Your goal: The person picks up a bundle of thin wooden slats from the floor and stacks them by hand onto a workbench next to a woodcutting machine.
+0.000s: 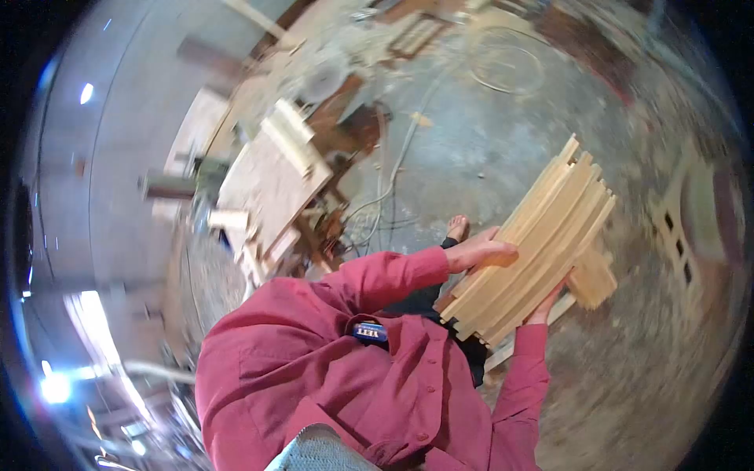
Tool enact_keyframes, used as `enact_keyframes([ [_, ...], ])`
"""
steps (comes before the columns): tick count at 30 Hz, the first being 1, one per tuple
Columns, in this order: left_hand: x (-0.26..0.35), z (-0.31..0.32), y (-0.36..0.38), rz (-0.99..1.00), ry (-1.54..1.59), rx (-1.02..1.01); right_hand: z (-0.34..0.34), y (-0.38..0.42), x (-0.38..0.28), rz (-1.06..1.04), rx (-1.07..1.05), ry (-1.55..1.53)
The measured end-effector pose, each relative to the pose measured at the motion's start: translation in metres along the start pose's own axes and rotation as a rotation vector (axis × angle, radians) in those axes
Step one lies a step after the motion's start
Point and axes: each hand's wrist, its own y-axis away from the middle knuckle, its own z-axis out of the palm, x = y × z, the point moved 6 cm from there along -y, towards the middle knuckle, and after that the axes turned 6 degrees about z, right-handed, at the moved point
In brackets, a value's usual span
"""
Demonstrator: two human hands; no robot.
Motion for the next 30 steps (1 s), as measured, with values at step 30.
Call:
enact_keyframes([
  [30,0.094,-0.445,0.421,0.502,0.791,0.812,0.583,-0.063,0.426,0.620,-0.605,1.024],
])
